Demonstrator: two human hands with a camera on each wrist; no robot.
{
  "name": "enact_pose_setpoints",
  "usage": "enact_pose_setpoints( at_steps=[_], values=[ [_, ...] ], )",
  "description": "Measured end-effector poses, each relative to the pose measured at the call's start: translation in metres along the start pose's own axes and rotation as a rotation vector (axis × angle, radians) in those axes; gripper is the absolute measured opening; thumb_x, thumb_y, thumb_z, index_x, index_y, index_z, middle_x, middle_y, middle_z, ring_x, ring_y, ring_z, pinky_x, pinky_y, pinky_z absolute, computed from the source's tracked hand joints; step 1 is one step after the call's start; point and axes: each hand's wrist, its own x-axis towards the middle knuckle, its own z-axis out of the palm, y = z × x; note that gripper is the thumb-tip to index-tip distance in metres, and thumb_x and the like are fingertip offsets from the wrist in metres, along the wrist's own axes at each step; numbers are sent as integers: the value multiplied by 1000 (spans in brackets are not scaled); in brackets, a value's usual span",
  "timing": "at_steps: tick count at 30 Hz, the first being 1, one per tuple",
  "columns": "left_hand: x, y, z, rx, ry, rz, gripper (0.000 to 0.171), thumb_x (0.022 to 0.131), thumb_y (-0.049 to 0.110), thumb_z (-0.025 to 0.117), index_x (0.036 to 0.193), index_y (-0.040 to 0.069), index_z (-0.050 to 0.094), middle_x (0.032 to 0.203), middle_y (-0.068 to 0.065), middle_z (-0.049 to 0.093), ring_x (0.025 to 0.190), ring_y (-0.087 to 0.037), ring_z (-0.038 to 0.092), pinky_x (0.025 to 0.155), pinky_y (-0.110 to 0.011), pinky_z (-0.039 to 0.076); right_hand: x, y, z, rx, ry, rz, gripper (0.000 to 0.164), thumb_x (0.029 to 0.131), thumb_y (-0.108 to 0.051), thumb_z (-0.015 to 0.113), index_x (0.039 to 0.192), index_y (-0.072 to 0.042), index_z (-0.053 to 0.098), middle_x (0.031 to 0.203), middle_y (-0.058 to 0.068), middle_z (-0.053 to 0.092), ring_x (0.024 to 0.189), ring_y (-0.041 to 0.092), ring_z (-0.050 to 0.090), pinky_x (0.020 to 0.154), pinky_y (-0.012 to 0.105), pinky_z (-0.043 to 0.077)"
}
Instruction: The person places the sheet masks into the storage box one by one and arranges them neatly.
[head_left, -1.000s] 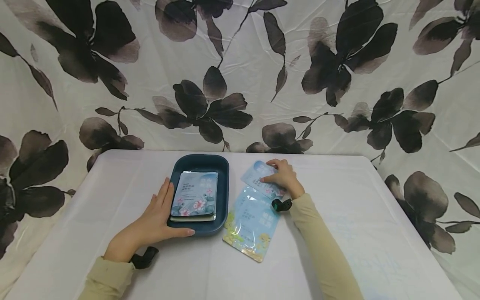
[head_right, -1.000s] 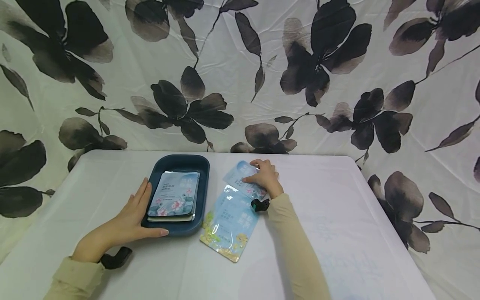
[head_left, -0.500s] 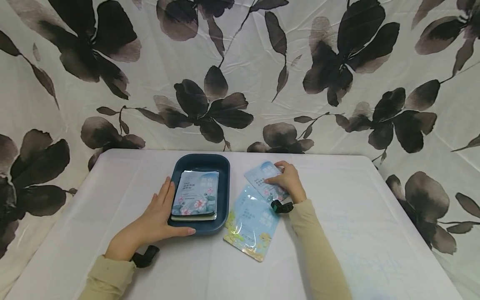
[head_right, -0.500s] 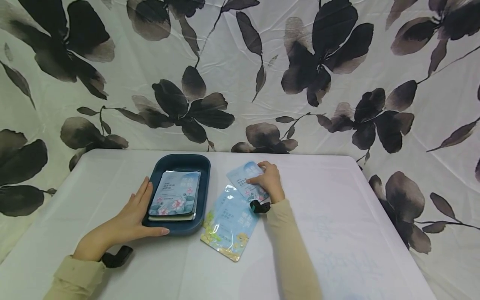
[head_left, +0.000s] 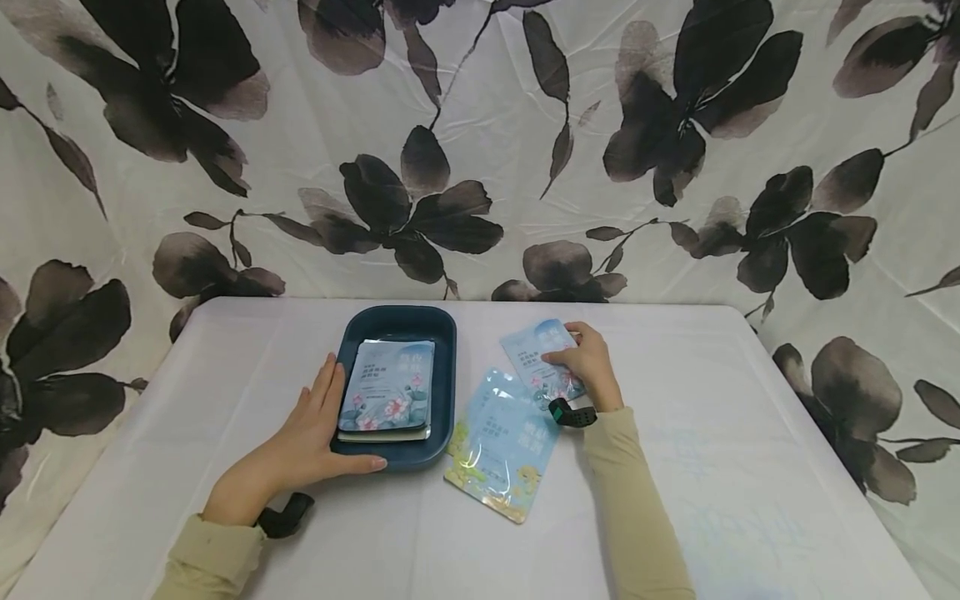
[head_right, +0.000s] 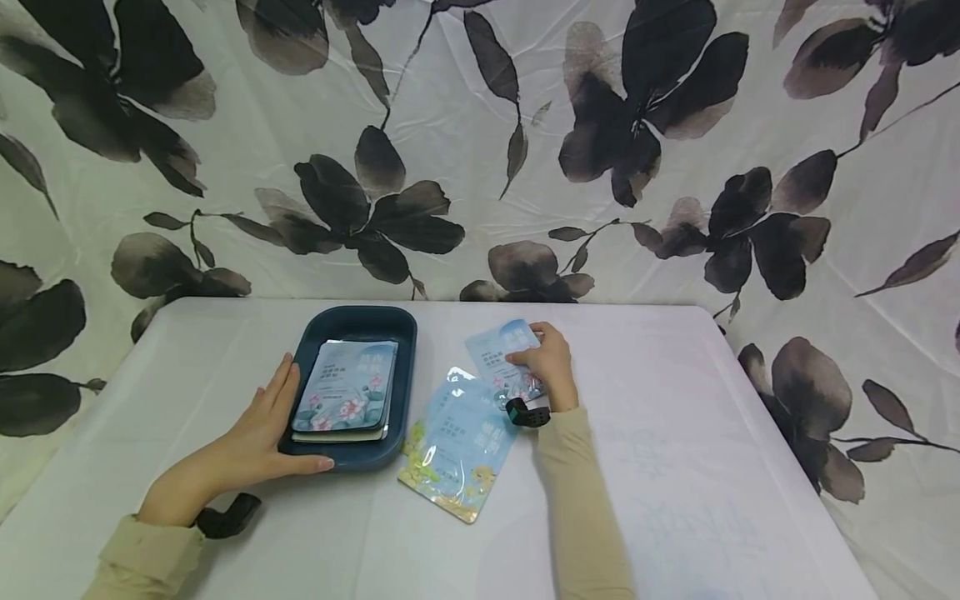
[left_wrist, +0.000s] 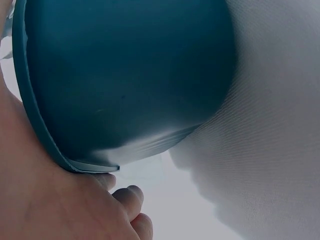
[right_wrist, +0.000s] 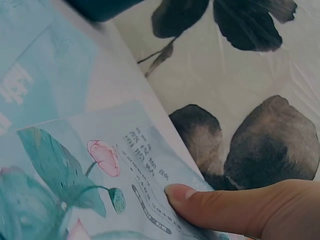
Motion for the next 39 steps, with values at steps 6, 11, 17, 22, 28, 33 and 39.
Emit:
enact_pose_setpoints(
  at_steps=[6,11,17,22,28,33,39],
  values=[
    [-1,-2,0,0,2,-3,143,68,65,80,155,-3,-10,162,-15,-24,149,-43,-7,115,-65,0,3,4,-3,185,-48,8,72,83,-1,76,147,-17,49,133,22,57,87,23,64,64,25,52],
    [0,-2,0,6,1,-3,143,69,66,80,155,-3,-10,162,-15,-24,149,-43,-7,115,-65,0,2,5,-3,257,-66,32,39,88,-2,70,127,-7,68,141,13,52,100,21,56,76,25,47],
    [1,-1,0,4,1,-1,143,68,66,80,155,-3,-10,162,-14,-24,149,-43,-7,115,-65,0,3,4,-2,334,-88,51,36,90,-4,67,126,-7,68,144,10,50,115,24,52,93,34,44],
    [1,-1,0,2,-1,0,143,68,66,80,155,-4,-9,162,-15,-24,149,-44,-6,115,-65,0,4,1,-2,387,-111,24,39,90,-1,65,129,-5,66,153,9,41,135,23,39,111,41,33],
    [0,-2,-1,0,0,-2,143,68,66,80,155,-4,-10,162,-15,-24,149,-44,-6,115,-65,0,-1,-9,-1,499,-169,16,44,90,2,63,134,-4,62,155,8,37,130,22,41,106,35,38],
    [0,-3,0,2,1,-2,143,68,66,81,155,-4,-10,162,-14,-24,149,-44,-6,114,-66,0,-2,-16,2,637,-269,-23,53,91,9,59,142,-5,55,144,8,50,110,14,55,82,18,50],
    [-1,-3,0,2,1,2,143,68,66,80,155,-4,-9,162,-14,-24,149,-45,-6,115,-65,1,-7,-28,5,749,-370,-65,56,94,13,53,147,-5,47,145,16,49,108,17,60,80,22,55]
  ],
)
